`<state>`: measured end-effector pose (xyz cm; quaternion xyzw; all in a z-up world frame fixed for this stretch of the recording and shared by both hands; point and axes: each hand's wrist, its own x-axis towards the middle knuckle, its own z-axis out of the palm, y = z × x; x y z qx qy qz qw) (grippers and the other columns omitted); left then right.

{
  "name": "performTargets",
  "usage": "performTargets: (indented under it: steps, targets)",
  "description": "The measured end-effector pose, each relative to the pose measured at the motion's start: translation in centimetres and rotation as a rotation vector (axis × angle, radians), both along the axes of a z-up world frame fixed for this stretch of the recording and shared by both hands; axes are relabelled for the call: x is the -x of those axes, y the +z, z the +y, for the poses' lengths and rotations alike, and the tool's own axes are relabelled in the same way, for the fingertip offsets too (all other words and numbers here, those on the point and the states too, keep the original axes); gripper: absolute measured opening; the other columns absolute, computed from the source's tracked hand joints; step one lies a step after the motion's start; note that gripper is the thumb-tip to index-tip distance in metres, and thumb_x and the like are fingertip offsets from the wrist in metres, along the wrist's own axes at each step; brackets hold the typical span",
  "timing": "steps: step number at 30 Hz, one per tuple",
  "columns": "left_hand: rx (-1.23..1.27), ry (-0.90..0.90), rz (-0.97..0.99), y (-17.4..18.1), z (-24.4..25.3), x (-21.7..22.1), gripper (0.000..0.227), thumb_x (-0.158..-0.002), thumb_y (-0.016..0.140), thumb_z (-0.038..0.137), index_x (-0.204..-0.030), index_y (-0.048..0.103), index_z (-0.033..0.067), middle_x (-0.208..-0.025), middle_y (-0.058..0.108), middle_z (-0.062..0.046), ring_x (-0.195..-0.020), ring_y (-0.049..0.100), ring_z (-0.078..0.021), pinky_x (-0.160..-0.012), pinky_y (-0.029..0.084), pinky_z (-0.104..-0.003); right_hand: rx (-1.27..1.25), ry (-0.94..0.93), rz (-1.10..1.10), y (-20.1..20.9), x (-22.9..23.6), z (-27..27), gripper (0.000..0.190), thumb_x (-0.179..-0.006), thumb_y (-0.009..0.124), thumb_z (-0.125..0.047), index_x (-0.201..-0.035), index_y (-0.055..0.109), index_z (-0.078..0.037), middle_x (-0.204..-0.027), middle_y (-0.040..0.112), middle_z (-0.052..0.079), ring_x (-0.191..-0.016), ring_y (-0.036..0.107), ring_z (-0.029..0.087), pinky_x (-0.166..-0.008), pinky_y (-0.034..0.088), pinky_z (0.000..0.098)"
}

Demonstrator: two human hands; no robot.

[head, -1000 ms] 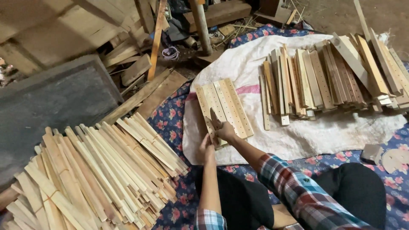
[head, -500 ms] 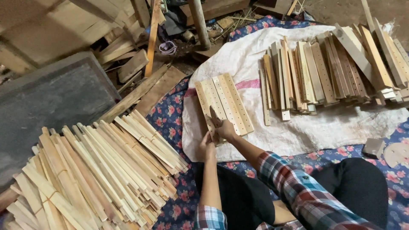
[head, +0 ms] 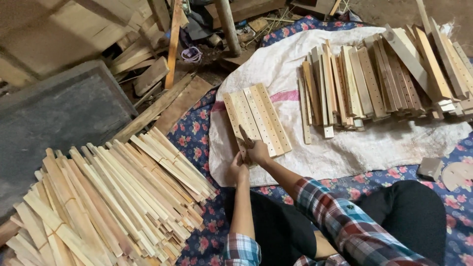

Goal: Applying glue to the edges of thin wooden sticks using a small wooden applicator

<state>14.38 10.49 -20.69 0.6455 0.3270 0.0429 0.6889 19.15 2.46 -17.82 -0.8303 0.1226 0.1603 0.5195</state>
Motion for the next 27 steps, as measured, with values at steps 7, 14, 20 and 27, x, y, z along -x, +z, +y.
performTargets:
  steps: [7,14,20,27]
  targets:
    - [-0.139,-0.012,0.042,-0.4,0.4,1.2,0.067,-0.082,0.055,-0.016,-0.141,0.064,0.0117,-0.137,0.064,-0.021,-0.132,0.057,-0.0334,-0.111,0.048,-0.043,0.005,0.008,0.018,1.5,1.1,0.2,0.036,-0.086,0.066,-0.010,-0.121,0.074,-0.007,-0.108,0.074,0.026,-0.113,0.067,0.046,-0.094,0.055,0.0547]
    - [-0.362,-0.033,0.087,-0.6,0.2,1.5,0.065,-0.081,0.061,-0.009,-0.141,0.064,0.0172,-0.137,0.066,-0.010,-0.132,0.059,-0.0247,-0.110,0.049,-0.038,-0.117,-0.028,-0.011,0.2,1.3,-1.3,0.030,-0.088,0.066,-0.016,-0.115,0.076,-0.010,-0.101,0.075,0.023,-0.108,0.070,0.043,-0.093,0.055,0.0515]
    - [-0.758,-0.056,-0.146,5.6,-7.4,1.4,0.060,-0.085,0.069,0.003,-0.143,0.059,0.0162,-0.148,0.052,-0.008,-0.139,0.045,-0.0316,-0.114,0.038,-0.047,-0.199,-0.244,-0.066,4.1,2.9,-11.9,0.035,-0.091,0.066,-0.014,-0.122,0.071,0.002,-0.106,0.072,0.030,-0.112,0.067,0.045,-0.096,0.051,0.0533]
    - [-0.438,-0.565,-0.255,4.8,-21.8,-2.9,0.024,-0.092,0.065,0.018,-0.113,0.076,0.0189,-0.101,0.080,-0.003,-0.096,0.076,-0.0246,-0.087,0.058,-0.036,-0.267,-0.908,-0.167,-3.2,1.0,-29.9,0.037,-0.095,0.065,-0.025,-0.121,0.069,0.000,-0.104,0.073,0.021,-0.101,0.072,0.030,-0.087,0.056,0.0492]
